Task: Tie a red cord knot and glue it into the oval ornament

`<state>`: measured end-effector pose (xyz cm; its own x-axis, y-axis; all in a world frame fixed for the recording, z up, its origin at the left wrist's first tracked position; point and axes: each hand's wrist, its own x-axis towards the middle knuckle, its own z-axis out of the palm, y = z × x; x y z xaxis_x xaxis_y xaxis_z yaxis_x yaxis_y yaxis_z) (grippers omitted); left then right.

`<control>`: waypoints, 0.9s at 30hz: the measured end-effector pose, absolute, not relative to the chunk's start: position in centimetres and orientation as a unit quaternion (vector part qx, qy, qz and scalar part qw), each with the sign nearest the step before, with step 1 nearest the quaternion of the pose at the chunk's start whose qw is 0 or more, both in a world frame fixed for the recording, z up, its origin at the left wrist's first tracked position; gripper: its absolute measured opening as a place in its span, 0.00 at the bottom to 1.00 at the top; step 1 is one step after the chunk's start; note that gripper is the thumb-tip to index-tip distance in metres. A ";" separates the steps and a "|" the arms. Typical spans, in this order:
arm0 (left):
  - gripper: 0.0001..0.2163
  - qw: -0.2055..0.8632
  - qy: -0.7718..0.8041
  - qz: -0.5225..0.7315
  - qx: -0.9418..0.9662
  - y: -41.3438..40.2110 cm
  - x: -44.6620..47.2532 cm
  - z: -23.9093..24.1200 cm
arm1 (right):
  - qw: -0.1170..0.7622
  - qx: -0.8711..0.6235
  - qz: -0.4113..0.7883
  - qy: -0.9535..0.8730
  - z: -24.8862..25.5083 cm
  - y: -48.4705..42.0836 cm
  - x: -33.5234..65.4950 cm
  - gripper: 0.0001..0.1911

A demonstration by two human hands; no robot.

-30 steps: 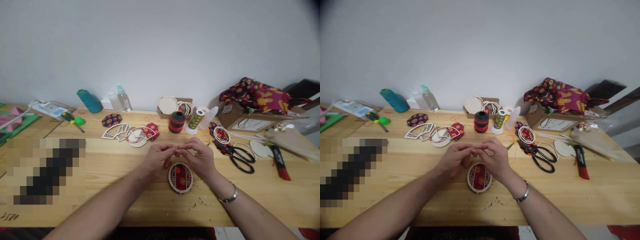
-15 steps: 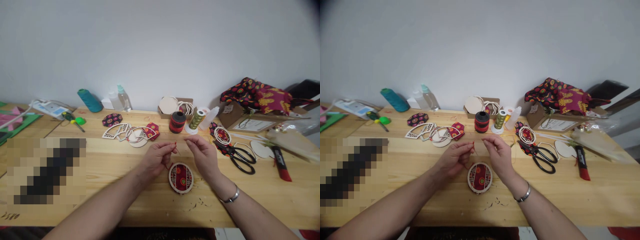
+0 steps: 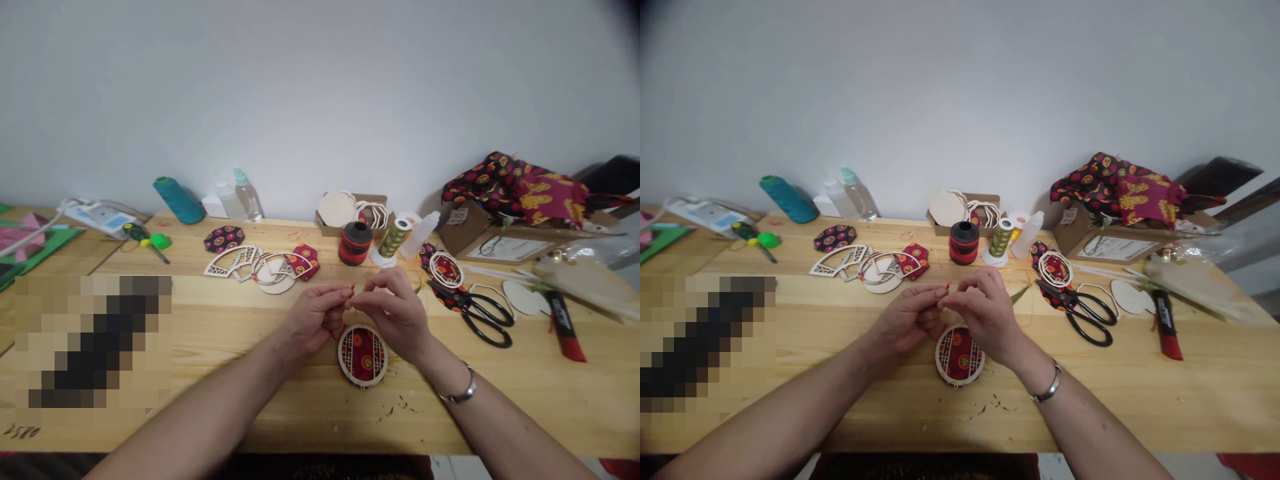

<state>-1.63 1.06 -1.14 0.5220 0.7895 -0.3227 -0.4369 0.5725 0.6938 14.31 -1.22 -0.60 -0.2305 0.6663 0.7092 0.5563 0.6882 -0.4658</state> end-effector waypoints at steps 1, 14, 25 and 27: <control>0.08 0.827 0.318 0.372 0.277 1.0 -1.6 -1.1 | 0.481 -0.389 0.057 -0.784 -0.6 -1.2 14.3 0.11; 0.09 0.765 0.373 0.385 0.357 0.8 -1.2 -1.1 | 0.473 -0.451 0.147 -0.743 -0.5 -1.6 14.0 0.04; 0.10 0.664 0.416 0.372 0.499 1.0 -1.6 -1.2 | 0.413 -0.497 0.118 -0.754 -0.4 -1.9 14.2 0.06; 0.09 0.634 0.431 0.370 0.525 0.9 -1.6 -1.1 | 0.399 -0.500 0.092 -0.763 -0.3 -2.0 14.2 0.06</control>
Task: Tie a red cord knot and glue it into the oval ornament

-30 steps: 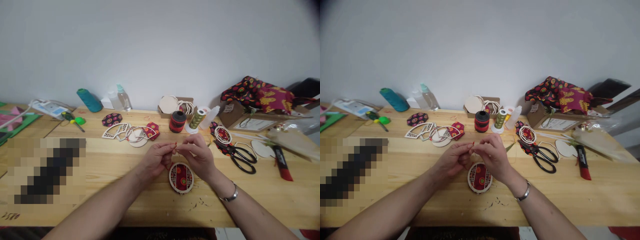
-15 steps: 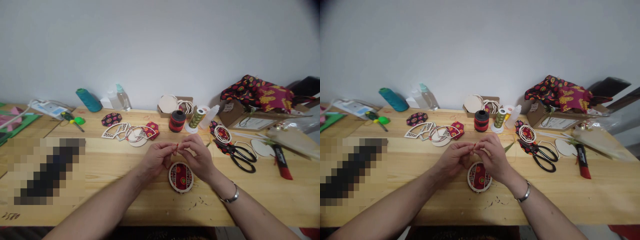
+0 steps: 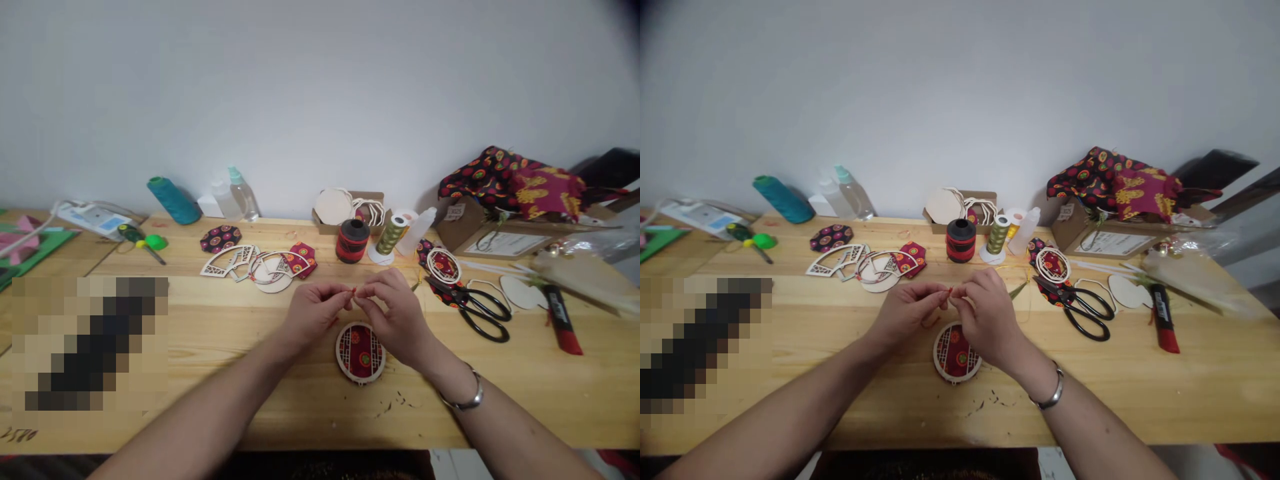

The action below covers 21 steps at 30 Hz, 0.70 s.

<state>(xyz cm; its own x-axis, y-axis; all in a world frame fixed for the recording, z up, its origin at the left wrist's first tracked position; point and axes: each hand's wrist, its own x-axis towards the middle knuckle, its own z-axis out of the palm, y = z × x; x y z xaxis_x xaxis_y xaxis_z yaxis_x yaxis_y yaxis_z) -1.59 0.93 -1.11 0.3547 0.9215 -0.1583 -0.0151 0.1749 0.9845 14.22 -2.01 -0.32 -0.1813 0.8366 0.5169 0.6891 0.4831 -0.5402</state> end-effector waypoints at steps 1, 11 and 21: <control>0.08 0.620 0.438 0.369 0.536 0.9 -1.6 -1.0 | 0.392 -0.501 0.078 -0.768 -0.3 -2.1 14.2 0.06; 0.06 0.556 0.461 0.378 0.579 0.5 -1.2 -0.6 | 0.323 -0.490 -0.072 -0.807 0.3 -2.5 13.9 0.08; 0.06 0.529 0.449 0.388 0.606 0.4 -1.1 -0.6 | 0.312 -0.495 -0.084 -0.807 0.1 -2.5 14.0 0.07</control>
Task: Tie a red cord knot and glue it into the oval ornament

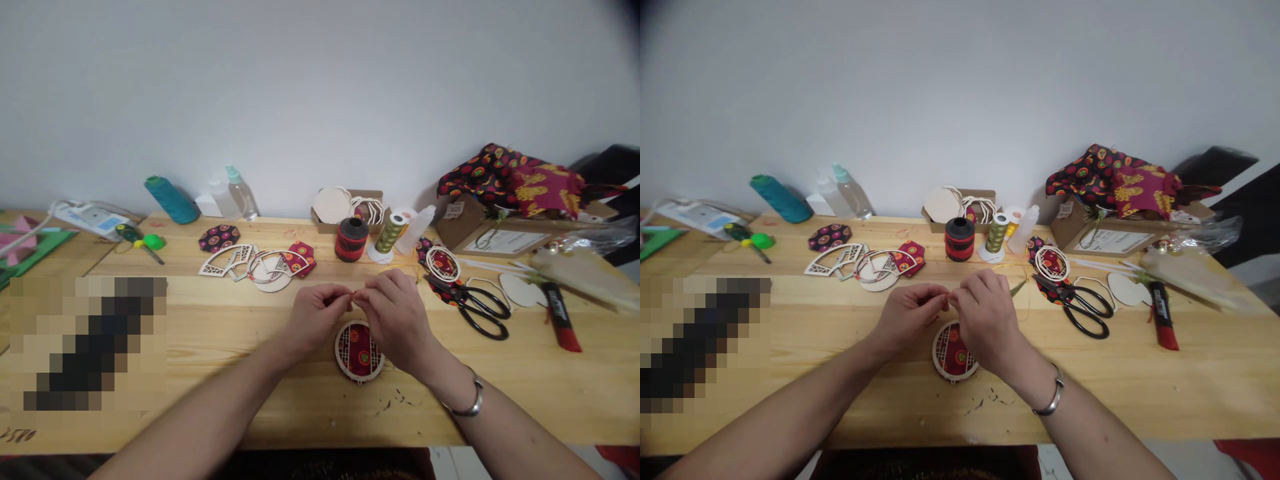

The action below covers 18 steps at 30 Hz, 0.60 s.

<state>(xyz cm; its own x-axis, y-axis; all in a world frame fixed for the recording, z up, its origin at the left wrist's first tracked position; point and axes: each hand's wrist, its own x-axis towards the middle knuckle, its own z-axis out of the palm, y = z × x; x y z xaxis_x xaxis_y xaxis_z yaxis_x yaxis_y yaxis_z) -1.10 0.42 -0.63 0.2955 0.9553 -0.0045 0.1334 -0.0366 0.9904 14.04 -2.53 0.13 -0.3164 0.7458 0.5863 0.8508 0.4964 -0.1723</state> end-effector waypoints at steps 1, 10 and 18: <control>0.06 0.527 0.450 0.386 0.609 0.4 -1.1 -0.6 | 0.314 -0.495 -0.082 -0.806 0.1 -2.5 14.0 0.07; 0.06 0.528 0.446 0.396 0.604 0.4 -1.1 -0.6 | 0.369 -0.501 0.002 -0.783 -0.2 -2.4 14.1 0.08; 0.06 0.527 0.449 0.401 0.600 0.4 -1.1 -1.0 | 0.399 -0.492 0.083 -0.769 -0.5 -2.2 14.3 0.09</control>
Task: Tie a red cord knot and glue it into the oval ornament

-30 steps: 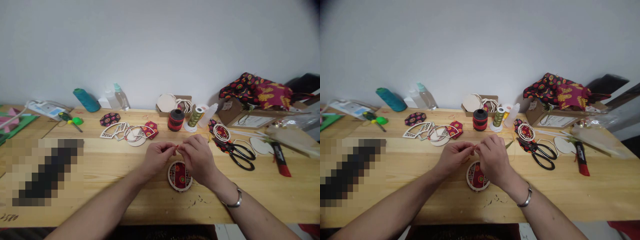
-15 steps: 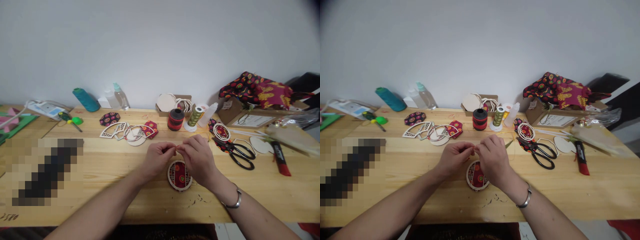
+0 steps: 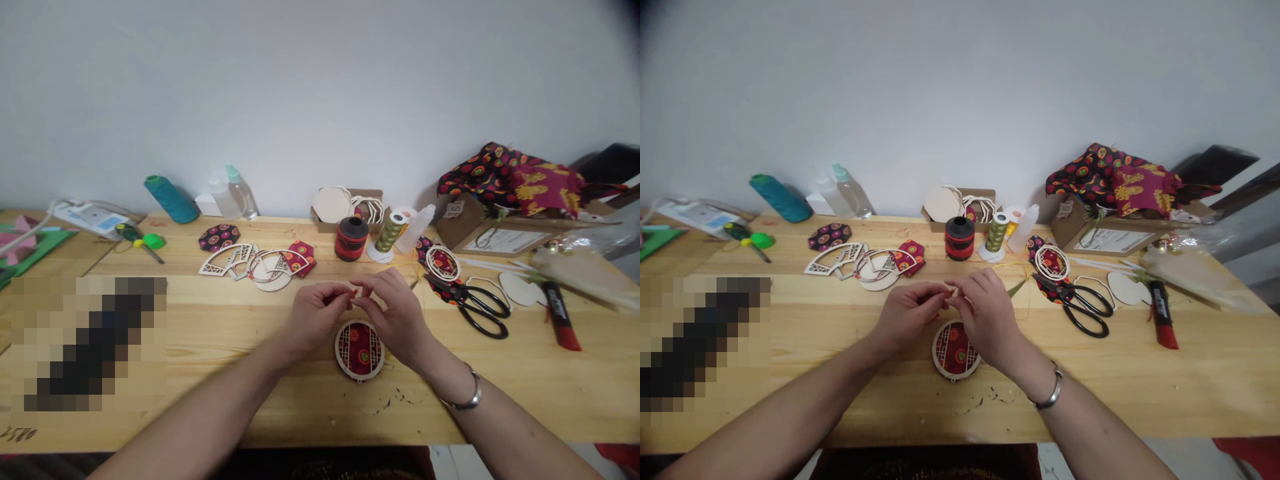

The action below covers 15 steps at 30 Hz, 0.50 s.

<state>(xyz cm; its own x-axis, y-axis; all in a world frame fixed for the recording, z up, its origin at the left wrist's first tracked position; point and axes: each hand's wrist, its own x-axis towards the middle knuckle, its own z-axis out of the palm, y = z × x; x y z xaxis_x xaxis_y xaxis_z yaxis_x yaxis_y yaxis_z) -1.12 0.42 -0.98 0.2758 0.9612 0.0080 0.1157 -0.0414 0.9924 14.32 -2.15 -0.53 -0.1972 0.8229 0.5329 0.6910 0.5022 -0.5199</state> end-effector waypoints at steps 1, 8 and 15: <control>0.07 0.526 0.449 0.400 0.601 0.4 -1.1 -1.0 | 0.401 -0.489 0.089 -0.770 -0.5 -2.1 14.3 0.09; 0.09 0.522 0.444 0.390 0.615 0.4 -1.1 -0.9 | 0.404 -0.489 0.120 -0.764 -0.3 -2.1 14.4 0.07; 0.09 0.509 0.442 0.394 0.626 0.3 -1.0 -0.8 | 0.402 -0.486 0.119 -0.767 -0.4 -2.1 14.3 0.07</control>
